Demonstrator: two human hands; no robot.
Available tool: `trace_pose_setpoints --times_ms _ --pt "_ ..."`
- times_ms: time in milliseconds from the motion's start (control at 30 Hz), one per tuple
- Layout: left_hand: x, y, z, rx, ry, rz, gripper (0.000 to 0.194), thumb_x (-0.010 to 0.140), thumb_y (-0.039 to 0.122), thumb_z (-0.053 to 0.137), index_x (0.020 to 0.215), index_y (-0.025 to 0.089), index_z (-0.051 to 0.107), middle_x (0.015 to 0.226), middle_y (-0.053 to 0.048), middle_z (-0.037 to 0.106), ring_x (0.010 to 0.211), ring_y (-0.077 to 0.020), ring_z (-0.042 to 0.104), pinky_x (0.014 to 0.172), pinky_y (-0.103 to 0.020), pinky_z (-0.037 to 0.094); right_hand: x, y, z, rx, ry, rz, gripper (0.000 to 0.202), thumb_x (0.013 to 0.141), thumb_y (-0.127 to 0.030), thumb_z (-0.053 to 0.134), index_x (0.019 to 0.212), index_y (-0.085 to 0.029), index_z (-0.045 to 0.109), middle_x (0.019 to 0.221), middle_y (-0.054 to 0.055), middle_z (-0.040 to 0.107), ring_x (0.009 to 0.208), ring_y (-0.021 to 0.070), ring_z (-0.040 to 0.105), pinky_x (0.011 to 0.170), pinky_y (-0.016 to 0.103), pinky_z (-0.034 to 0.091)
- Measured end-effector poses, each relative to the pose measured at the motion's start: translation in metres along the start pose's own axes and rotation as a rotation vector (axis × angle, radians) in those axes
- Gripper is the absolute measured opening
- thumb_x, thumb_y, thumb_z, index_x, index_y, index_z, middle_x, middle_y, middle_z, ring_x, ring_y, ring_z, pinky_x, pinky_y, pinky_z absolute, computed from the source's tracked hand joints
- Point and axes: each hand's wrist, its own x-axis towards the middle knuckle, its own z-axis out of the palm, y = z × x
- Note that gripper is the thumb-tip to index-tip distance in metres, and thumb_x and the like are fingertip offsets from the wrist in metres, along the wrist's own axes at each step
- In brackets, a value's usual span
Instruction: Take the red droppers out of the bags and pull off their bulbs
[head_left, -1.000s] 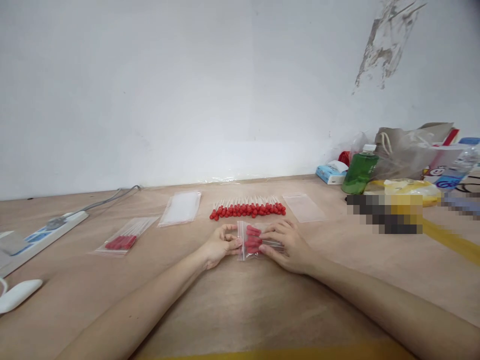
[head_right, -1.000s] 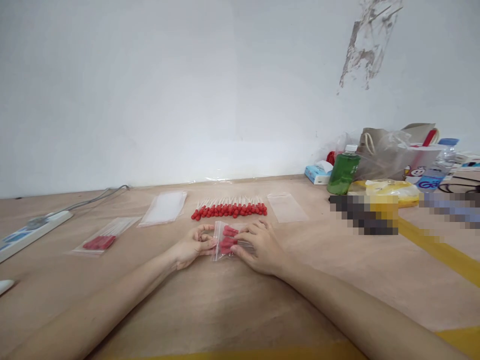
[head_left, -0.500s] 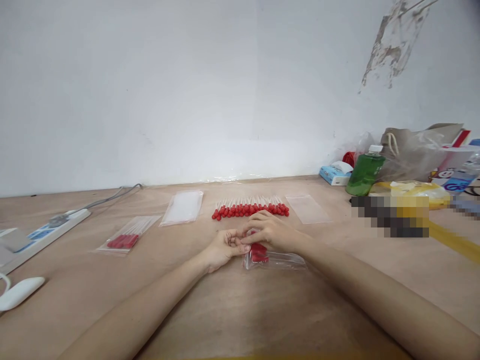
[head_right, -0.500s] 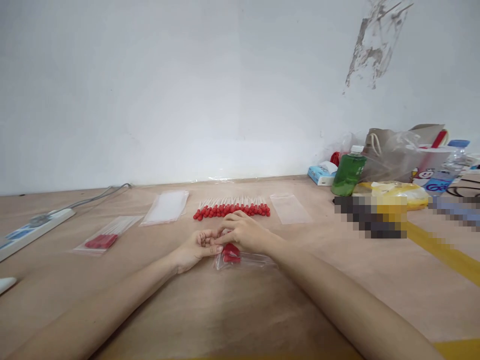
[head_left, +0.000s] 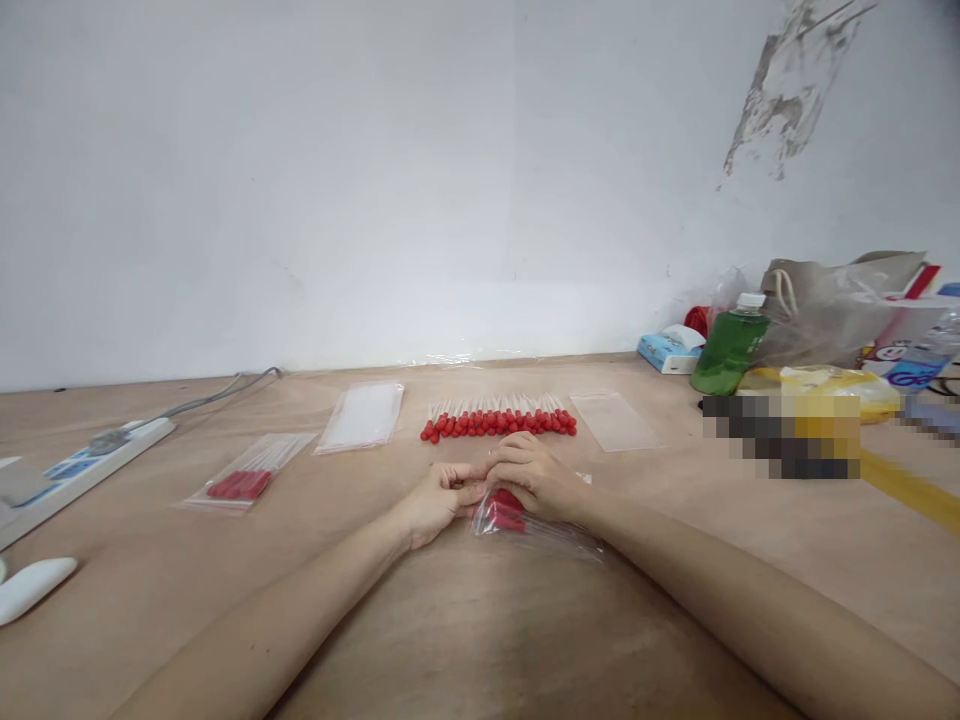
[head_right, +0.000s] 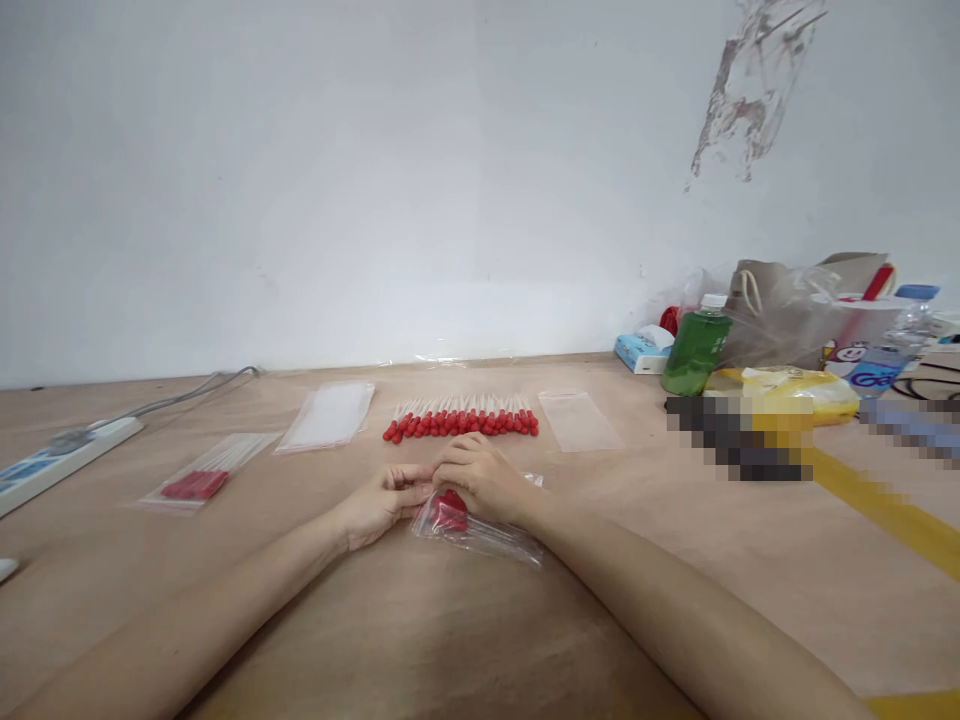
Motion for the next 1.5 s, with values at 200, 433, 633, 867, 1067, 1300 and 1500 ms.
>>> trace_pose_setpoints --times_ms 200,433,633,867,1067,1300,1500 --pt "0.002 -0.002 0.003 0.183 0.112 0.097 0.022 0.062 0.021 0.067 0.082 0.011 0.064 0.063 0.0 0.062 0.059 -0.0105 0.056 0.06 -0.022 0.043 0.001 -0.001 -0.002 0.107 0.059 0.045 0.014 0.084 -0.014 0.041 0.079 -0.018 0.053 0.092 0.005 0.059 0.09 0.0153 0.049 0.083 0.034 0.037" --pt "0.007 -0.017 -0.003 0.476 0.291 0.323 0.008 0.068 0.014 0.053 0.076 0.016 0.054 0.057 0.006 0.05 0.048 -0.0065 0.045 0.049 -0.017 0.037 0.008 -0.009 -0.019 0.265 0.18 0.198 0.015 0.087 -0.023 0.038 0.094 -0.019 0.051 0.108 0.009 0.052 0.104 0.0166 0.046 0.088 0.034 0.039" --pt "0.007 -0.022 -0.014 0.77 0.407 0.36 0.019 0.068 0.01 0.047 0.079 0.013 0.062 0.057 0.002 0.054 0.05 -0.0099 0.047 0.05 -0.02 0.035 -0.016 -0.006 -0.037 0.142 0.16 0.443 0.017 0.083 -0.03 0.046 0.078 -0.018 0.056 0.075 0.004 0.056 0.073 0.0147 0.052 0.067 0.029 0.042" --pt "-0.007 -0.013 -0.023 1.045 0.374 0.473 0.02 0.073 0.016 0.049 0.079 0.018 0.068 0.072 -0.002 0.052 0.062 -0.013 0.049 0.059 -0.024 0.037 -0.057 -0.021 -0.031 0.124 -0.07 0.495 0.027 0.076 -0.036 0.056 0.097 -0.02 0.063 0.087 0.005 0.057 0.076 0.0151 0.053 0.069 0.028 0.043" --pt "-0.009 -0.007 -0.023 0.768 0.143 0.465 0.02 0.08 0.026 0.049 0.092 0.017 0.063 0.084 -0.005 0.057 0.076 -0.0148 0.053 0.068 -0.023 0.041 -0.057 -0.022 -0.025 0.052 -0.022 0.492 0.027 0.076 -0.035 0.056 0.098 -0.021 0.064 0.082 0.006 0.057 0.076 0.0165 0.053 0.069 0.03 0.043" --pt "-0.014 0.008 -0.019 0.819 -0.057 0.448 0.033 0.086 0.037 0.041 0.084 0.016 0.065 0.083 -0.005 0.059 0.079 -0.0162 0.052 0.076 -0.025 0.041 -0.061 -0.021 -0.022 0.006 -0.011 0.448 0.024 0.08 -0.034 0.052 0.098 -0.025 0.065 0.081 0.005 0.059 0.077 0.0163 0.053 0.07 0.031 0.042" --pt "-0.019 0.022 -0.023 0.875 -0.203 0.409 0.026 0.085 0.028 0.043 0.097 0.023 0.066 0.094 -0.005 0.056 0.092 -0.0172 0.051 0.086 -0.027 0.037 -0.063 -0.017 -0.022 -0.039 -0.019 0.399 0.024 0.081 -0.033 0.051 0.099 -0.026 0.065 0.086 0.006 0.059 0.081 0.0169 0.053 0.073 0.032 0.041"
